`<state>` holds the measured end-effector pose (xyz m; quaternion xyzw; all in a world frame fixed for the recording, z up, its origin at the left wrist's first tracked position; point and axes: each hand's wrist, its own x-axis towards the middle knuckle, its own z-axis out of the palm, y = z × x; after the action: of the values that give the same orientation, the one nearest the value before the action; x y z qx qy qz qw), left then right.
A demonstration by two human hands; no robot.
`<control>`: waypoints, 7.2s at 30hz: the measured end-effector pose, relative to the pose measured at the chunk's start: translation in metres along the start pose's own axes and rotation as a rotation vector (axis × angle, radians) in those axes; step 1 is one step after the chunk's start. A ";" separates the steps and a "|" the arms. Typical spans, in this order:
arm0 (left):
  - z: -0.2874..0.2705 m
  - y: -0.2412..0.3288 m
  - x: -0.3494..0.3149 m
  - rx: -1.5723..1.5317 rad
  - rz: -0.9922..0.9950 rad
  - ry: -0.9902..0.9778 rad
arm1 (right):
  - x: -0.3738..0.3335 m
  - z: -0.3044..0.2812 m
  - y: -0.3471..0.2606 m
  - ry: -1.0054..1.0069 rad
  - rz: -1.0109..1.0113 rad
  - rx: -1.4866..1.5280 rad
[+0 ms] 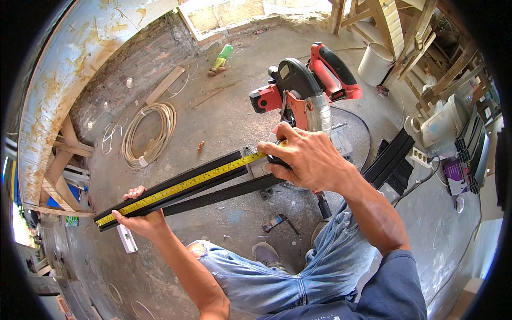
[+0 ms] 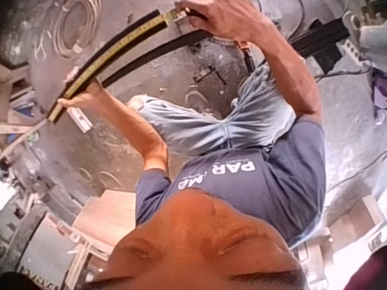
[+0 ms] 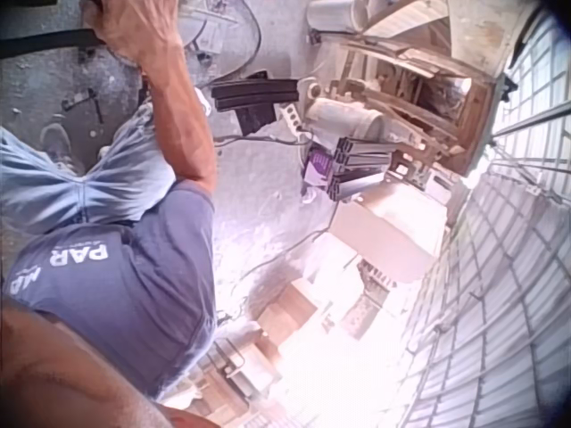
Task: The person measures a black metal strip with a measuring tape, marks it with a pencil, and then uses a miter saw to cut it.
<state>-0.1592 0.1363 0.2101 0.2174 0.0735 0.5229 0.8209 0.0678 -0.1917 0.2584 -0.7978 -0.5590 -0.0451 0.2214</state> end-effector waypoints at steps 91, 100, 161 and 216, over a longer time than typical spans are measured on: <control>-0.024 0.032 -0.002 0.052 0.198 0.282 | -0.187 0.226 0.011 -0.465 0.291 0.216; -0.007 0.033 -0.011 0.080 0.222 0.473 | -0.152 0.257 -0.031 -0.741 0.088 0.184; -0.122 -0.274 -0.087 1.189 -0.190 1.104 | -0.080 0.291 0.100 0.675 1.332 1.445; -0.106 -0.360 -0.119 1.988 0.237 -1.034 | -0.132 0.067 0.120 0.663 0.627 -0.069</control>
<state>0.0493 -0.0689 -0.0536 0.9711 0.0872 0.1541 0.1603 0.1166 -0.3128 0.1201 -0.8779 -0.1876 -0.2475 0.3645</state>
